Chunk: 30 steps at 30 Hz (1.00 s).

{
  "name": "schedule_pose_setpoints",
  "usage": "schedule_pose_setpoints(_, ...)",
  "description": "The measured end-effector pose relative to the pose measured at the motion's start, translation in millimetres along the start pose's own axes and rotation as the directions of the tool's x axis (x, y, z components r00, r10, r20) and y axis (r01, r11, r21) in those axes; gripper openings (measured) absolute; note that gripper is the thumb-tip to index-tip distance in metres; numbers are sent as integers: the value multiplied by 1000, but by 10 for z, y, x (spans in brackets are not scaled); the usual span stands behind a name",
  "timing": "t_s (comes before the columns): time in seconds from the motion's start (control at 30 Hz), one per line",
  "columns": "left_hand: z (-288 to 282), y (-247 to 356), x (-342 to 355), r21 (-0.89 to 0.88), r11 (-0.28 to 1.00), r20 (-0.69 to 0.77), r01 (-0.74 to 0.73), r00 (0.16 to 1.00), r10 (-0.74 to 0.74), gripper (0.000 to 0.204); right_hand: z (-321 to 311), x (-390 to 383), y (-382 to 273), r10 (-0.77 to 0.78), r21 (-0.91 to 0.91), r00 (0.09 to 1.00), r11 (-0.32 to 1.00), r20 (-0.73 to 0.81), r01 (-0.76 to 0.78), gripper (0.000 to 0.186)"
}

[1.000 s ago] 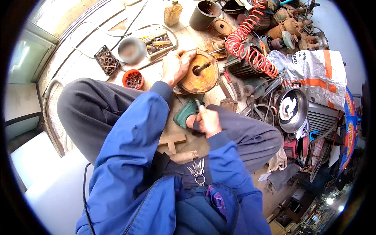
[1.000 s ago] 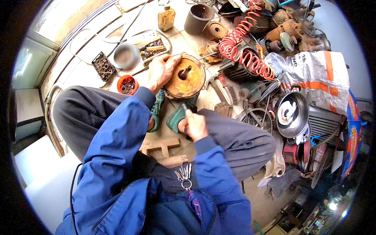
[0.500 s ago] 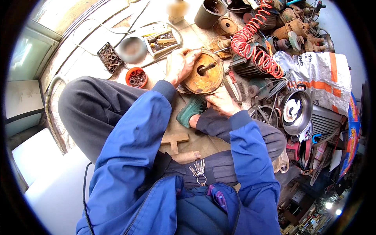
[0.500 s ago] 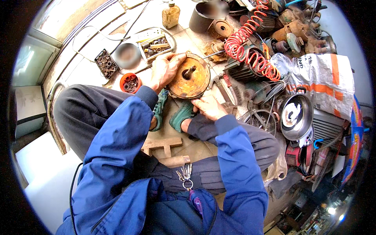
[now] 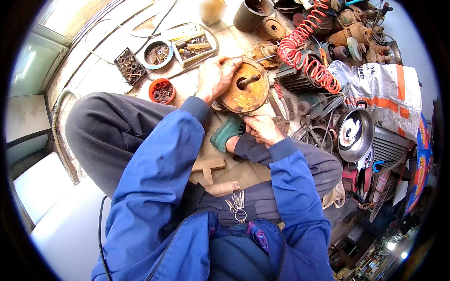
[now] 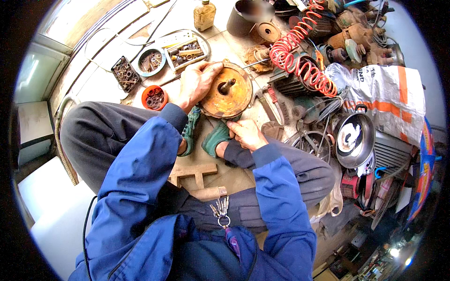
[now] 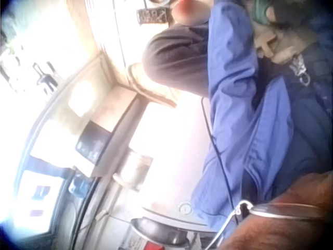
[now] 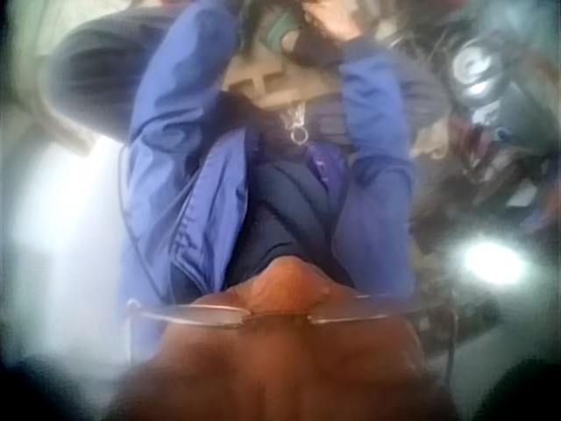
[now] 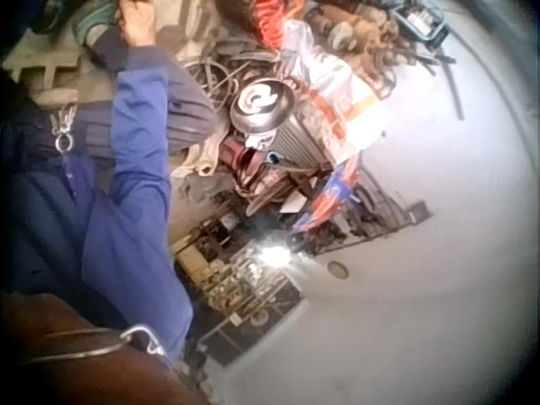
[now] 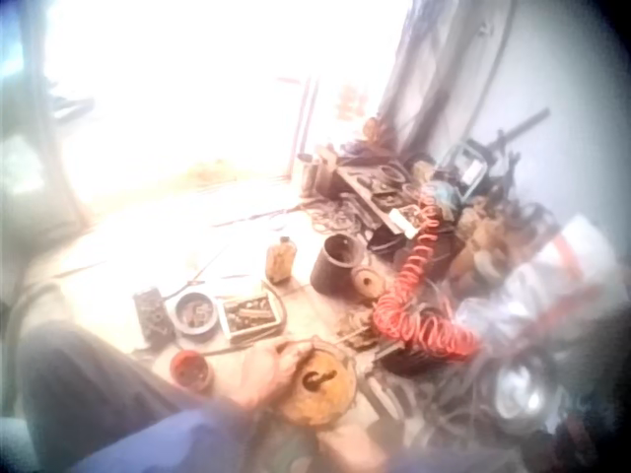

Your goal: The person sits on the floor of a cluttered workshop and sorts through a red cup of small metal parts. They place a selected part onto a wooden block and use a hammer to tap it. They then search through a metal bowl of tools, select a screwdriver, and use it to adjust the part on the block.

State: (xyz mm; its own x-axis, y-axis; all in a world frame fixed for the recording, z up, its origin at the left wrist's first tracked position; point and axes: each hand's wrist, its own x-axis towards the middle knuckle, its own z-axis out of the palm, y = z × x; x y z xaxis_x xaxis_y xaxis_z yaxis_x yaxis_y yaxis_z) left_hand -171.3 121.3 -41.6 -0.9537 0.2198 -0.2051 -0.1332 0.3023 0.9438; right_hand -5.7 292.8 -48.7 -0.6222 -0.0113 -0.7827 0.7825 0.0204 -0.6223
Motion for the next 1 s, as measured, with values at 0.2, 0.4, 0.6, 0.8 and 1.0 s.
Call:
schedule_pose_setpoints(0.2,36,-53,15,-33,999,-11,-18,1000,17,36,103,19,144,-252,-132,961,963,-113,237,51)
schedule_pose_setpoints(0.4,-23,-17,-68,-66,998,-51,9,999,-12,33,1177,-110,354,-24,479,913,846,-408,236,47)
schedule_pose_setpoints(0.6,54,9,-27,-87,996,-46,-3,999,-1,32,1973,220,109,135,824,871,418,-473,382,51)
schedule_pose_setpoints(0.8,25,-56,35,-80,996,-12,-48,999,48,35,1372,-138,329,-36,515,901,810,-433,279,48)
schedule_pose_setpoints(1.0,16,-81,36,-63,996,-3,-69,998,69,36,454,-201,329,-161,93,961,978,-225,186,52)
